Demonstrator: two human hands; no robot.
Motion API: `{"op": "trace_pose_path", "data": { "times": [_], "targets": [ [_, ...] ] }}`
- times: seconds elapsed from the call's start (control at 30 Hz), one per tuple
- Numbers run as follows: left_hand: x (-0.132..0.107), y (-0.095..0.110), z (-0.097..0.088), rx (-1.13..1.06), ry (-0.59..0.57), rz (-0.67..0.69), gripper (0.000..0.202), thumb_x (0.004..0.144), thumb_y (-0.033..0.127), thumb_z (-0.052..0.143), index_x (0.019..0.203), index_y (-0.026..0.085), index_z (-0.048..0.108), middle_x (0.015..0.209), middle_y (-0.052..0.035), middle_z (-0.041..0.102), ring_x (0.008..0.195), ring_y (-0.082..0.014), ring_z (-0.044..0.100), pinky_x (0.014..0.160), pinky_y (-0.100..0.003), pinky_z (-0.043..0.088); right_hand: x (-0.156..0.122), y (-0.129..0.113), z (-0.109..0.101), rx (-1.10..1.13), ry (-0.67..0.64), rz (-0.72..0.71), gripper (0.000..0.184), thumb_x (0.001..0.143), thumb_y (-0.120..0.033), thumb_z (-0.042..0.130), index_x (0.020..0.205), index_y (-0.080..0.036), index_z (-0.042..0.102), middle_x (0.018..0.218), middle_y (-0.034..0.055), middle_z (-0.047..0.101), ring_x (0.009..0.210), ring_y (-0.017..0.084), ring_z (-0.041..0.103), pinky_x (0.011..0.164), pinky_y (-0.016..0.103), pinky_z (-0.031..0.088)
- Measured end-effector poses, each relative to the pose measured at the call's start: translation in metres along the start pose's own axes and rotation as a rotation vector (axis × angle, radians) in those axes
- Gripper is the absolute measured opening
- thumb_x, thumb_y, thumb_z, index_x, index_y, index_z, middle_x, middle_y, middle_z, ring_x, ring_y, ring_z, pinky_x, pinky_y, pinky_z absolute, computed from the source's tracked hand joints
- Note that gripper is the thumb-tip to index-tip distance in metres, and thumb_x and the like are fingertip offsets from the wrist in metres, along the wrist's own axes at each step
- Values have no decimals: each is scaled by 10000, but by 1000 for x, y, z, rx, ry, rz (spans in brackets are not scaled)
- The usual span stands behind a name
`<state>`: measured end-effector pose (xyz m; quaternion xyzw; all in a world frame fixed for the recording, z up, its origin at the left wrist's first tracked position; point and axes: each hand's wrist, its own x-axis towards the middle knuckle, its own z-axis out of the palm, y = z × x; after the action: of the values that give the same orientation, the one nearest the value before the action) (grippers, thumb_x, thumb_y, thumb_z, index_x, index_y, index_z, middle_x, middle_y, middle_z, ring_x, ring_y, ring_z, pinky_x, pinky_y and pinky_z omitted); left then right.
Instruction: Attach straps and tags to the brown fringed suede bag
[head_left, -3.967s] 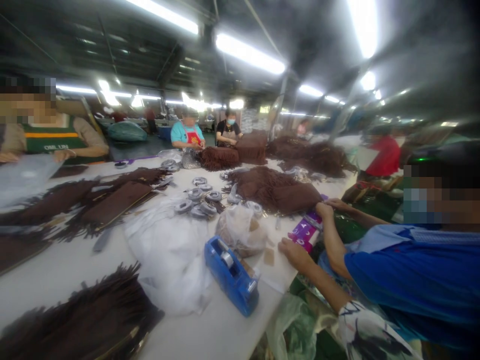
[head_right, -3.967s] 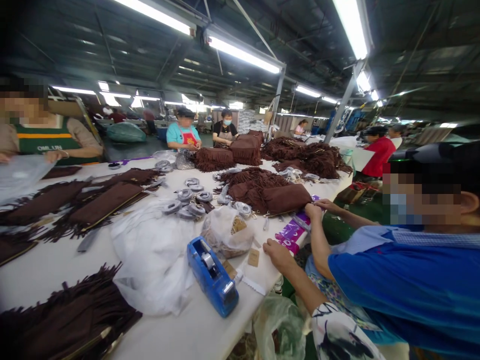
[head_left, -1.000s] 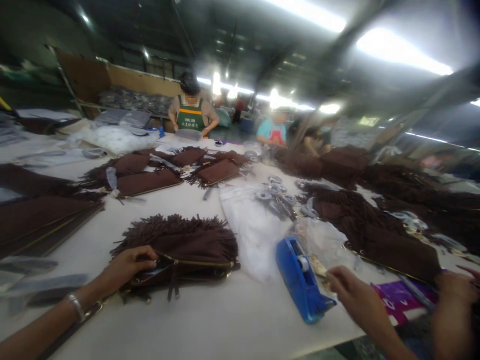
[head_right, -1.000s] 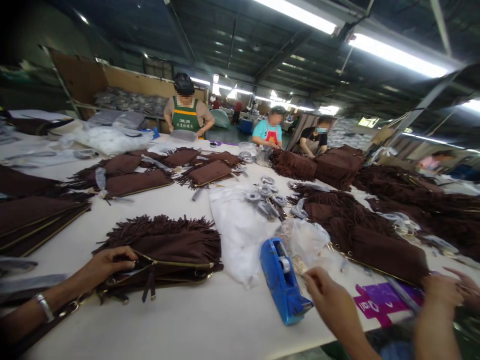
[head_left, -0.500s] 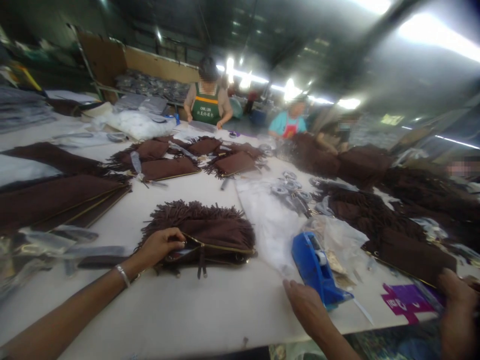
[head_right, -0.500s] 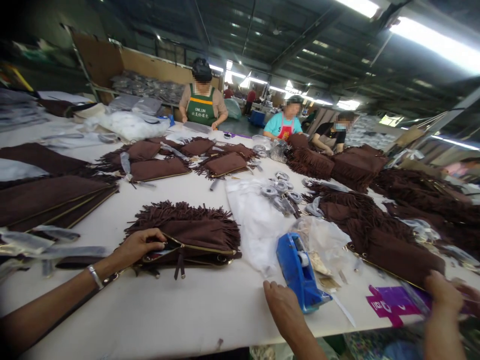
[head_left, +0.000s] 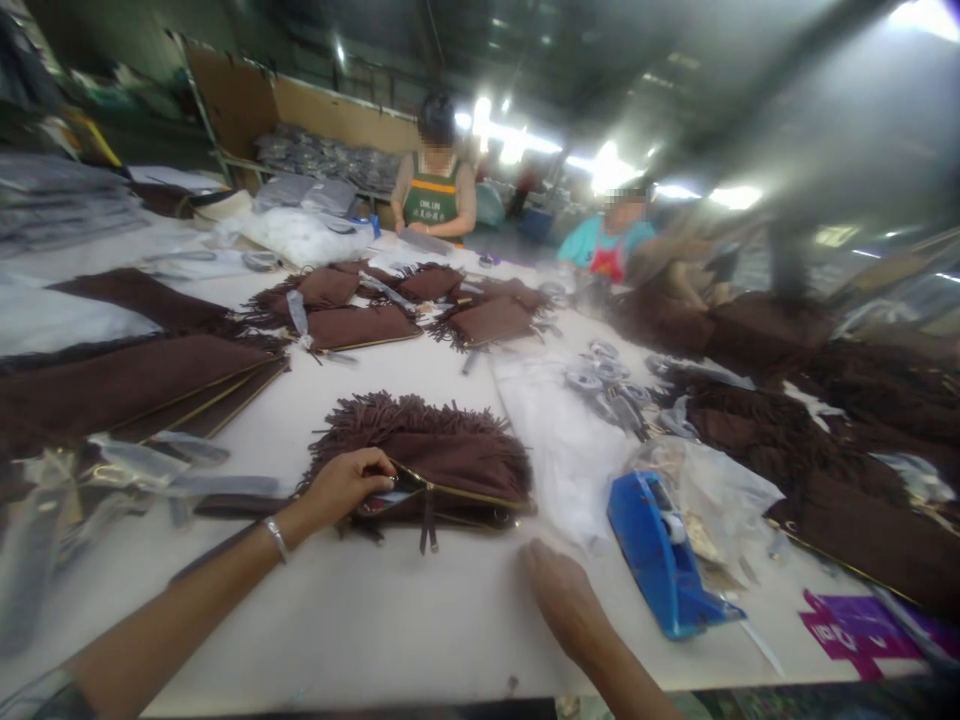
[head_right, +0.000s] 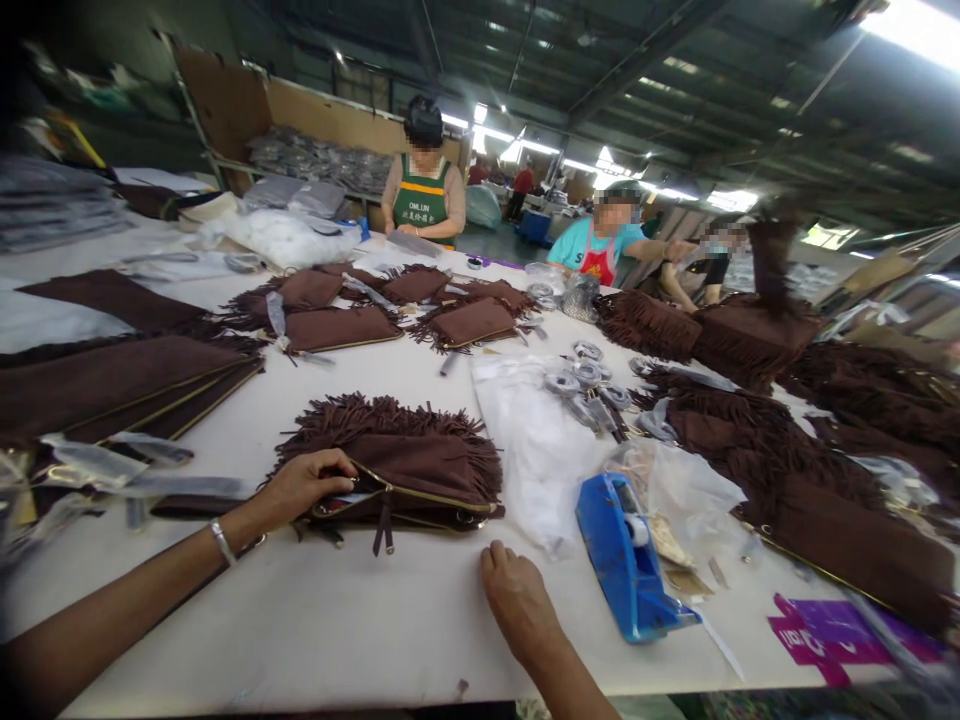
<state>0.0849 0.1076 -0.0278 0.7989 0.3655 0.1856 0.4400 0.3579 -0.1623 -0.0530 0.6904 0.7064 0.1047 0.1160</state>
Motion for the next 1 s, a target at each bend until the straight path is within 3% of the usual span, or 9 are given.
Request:
{"op": "trace_pose_path", "data": {
  "times": [0.1,0.23,0.4,0.53,0.63,0.73,0.83,1.0],
  "targets": [
    [0,-1,0,20,3,17,146,730,323,631,827,222,674,872,7,691,800,-196,613,704,-267,438,10,2,2,-5,7,-65,229,794,48,465,855,-167,514,827,66,604,656,173,565,560,283,340],
    [-1,0,0,19,8,7,142,735,314,633,838,225,674,861,12,688,782,-197,603,663,-266,417,17,7,-1,-16,-15,-108,240,790,54,445,858,-171,493,820,59,595,639,169,561,542,283,305],
    [-2,3,-4,18,3,79,123,736,256,629,842,218,677,895,3,686,823,-190,603,743,-270,424,10,4,2,89,19,-41,239,814,34,392,844,-191,465,798,41,573,590,162,554,510,268,292],
    [-2,5,-9,92,-38,111,159,727,213,618,875,217,673,884,-2,663,797,-176,581,708,-256,410,2,-8,-13,529,41,97,147,910,-123,351,868,-223,449,724,3,581,565,148,579,526,241,362],
    [-2,7,-11,139,-56,137,191,720,190,604,899,220,665,899,-2,643,809,-172,569,692,-247,401,11,-21,-42,946,-14,208,137,949,-298,351,861,-243,441,572,-48,581,530,141,587,553,225,410],
    [-4,8,-12,157,-58,155,201,721,176,590,906,222,655,925,-3,636,834,-170,563,725,-248,405,38,-31,-76,1137,-18,196,202,936,-365,375,793,-239,441,538,-51,579,511,135,577,541,221,407],
    [-6,10,-12,144,-59,146,201,727,177,582,911,226,649,931,-2,638,838,-173,562,717,-250,403,75,-37,-105,1035,95,74,192,936,-335,397,786,-232,459,610,-36,561,556,129,559,547,220,388],
    [-6,8,-12,88,-38,137,181,724,177,596,882,237,658,897,11,649,830,-171,569,707,-248,394,134,-53,-121,485,247,-77,157,918,-148,411,821,-223,509,799,4,563,606,130,547,511,247,293]
  ]
}}
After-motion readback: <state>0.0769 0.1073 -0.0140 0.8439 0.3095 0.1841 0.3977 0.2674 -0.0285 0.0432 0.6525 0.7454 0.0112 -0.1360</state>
